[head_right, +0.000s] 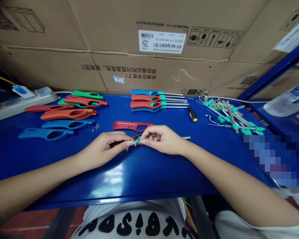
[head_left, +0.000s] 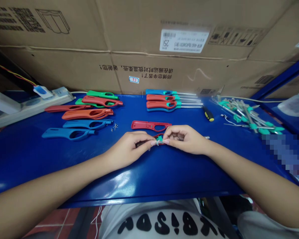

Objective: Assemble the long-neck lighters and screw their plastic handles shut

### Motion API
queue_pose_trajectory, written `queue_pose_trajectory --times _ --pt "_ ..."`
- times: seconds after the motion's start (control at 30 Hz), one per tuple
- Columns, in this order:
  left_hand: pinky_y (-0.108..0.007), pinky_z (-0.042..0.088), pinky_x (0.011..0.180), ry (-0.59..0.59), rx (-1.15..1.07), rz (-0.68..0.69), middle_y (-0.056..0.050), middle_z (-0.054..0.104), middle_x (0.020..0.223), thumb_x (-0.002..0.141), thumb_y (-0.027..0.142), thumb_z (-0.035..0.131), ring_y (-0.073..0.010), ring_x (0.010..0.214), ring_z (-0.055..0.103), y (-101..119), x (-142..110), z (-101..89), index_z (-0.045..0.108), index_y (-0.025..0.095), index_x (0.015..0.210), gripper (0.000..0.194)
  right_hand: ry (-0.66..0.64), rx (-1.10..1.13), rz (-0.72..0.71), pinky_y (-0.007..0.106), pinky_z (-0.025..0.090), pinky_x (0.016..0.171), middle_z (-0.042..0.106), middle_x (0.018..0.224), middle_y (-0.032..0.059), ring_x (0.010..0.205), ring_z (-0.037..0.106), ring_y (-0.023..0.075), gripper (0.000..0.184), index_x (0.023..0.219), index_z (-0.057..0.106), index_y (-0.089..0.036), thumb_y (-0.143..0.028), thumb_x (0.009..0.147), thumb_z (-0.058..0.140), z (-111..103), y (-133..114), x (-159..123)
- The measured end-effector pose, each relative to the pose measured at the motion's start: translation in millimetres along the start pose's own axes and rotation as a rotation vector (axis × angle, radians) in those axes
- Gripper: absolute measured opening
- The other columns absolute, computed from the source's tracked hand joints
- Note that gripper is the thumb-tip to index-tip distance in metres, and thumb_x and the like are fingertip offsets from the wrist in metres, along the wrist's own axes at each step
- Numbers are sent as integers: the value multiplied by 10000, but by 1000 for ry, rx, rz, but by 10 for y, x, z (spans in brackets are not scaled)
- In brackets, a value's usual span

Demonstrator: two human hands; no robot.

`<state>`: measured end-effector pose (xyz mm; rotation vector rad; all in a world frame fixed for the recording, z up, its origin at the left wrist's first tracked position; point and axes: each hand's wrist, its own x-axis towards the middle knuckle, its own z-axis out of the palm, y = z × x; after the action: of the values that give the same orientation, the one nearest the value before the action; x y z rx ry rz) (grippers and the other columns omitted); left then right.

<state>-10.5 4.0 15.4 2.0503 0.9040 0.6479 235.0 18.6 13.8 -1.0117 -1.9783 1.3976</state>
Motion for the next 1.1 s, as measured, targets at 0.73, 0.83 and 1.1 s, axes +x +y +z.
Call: queue_pose_trajectory --times 0.73,0.83,1.1 --pt "-246 470 729 10 4 -5 -18 712 852 999 307 568 -146 784 635 4 9 23 744 181 961 220 18 -11 18 235 391 585 585 721 -11 614 481 95 275 873 679 -168 -442 862 698 25 4 4" --pt "-244 469 717 15 7 -6 -20 714 852 999 303 566 -146 778 633 9 10 27 745 181 965 220 18 -9 16 232 396 578 589 716 -12 606 483 92 271 859 678 -168 -439 860 699 28 -7 8" --pt "-250 476 722 9 6 -8 -24 710 845 994 313 573 -151 775 635 12 10 28 758 182 988 227 -13 -10 36 228 428 526 596 652 -23 537 531 91 290 871 682 -174 -463 872 686 30 -34 3"
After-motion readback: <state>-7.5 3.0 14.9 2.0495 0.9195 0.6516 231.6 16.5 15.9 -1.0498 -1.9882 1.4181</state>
